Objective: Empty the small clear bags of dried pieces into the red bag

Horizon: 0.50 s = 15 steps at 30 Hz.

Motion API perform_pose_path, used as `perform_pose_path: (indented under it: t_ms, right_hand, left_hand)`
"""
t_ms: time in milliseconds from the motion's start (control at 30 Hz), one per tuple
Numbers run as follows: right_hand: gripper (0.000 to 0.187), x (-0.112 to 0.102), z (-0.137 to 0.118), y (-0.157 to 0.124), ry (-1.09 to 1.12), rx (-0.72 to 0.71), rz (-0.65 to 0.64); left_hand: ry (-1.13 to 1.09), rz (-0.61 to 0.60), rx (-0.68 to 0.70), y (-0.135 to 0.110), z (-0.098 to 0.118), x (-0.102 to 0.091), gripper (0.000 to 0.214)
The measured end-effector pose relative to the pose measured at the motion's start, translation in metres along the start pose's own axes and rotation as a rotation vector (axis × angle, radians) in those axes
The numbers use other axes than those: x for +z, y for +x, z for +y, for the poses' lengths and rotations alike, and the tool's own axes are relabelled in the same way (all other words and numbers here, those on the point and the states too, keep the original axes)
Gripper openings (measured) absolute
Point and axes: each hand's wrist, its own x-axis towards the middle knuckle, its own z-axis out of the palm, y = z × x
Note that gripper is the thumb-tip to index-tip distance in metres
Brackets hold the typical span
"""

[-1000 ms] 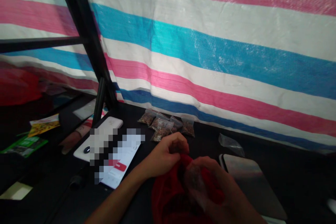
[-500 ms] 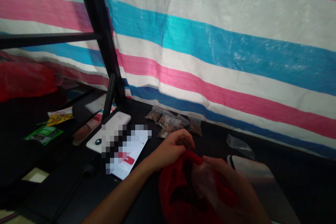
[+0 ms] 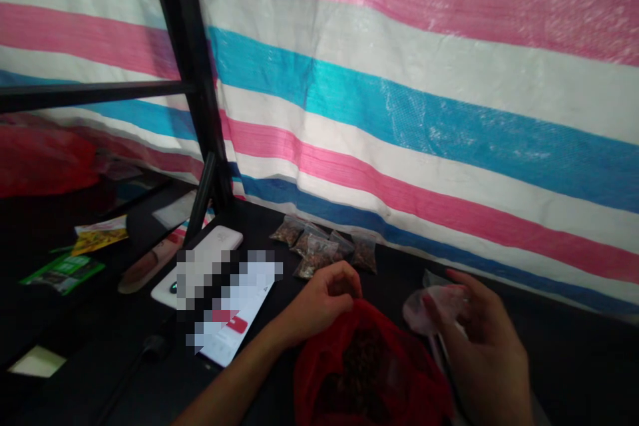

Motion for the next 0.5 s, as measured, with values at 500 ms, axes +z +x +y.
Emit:
perform_pose_path:
  t_ms: [500]
  right_hand:
    - [0.054,0.038,-0.024,0.073,-1.108,-0.101,-0.423]
  left_hand:
    - [0.007,-0.074,0.019,0.001,-0.008,0.005,0.013]
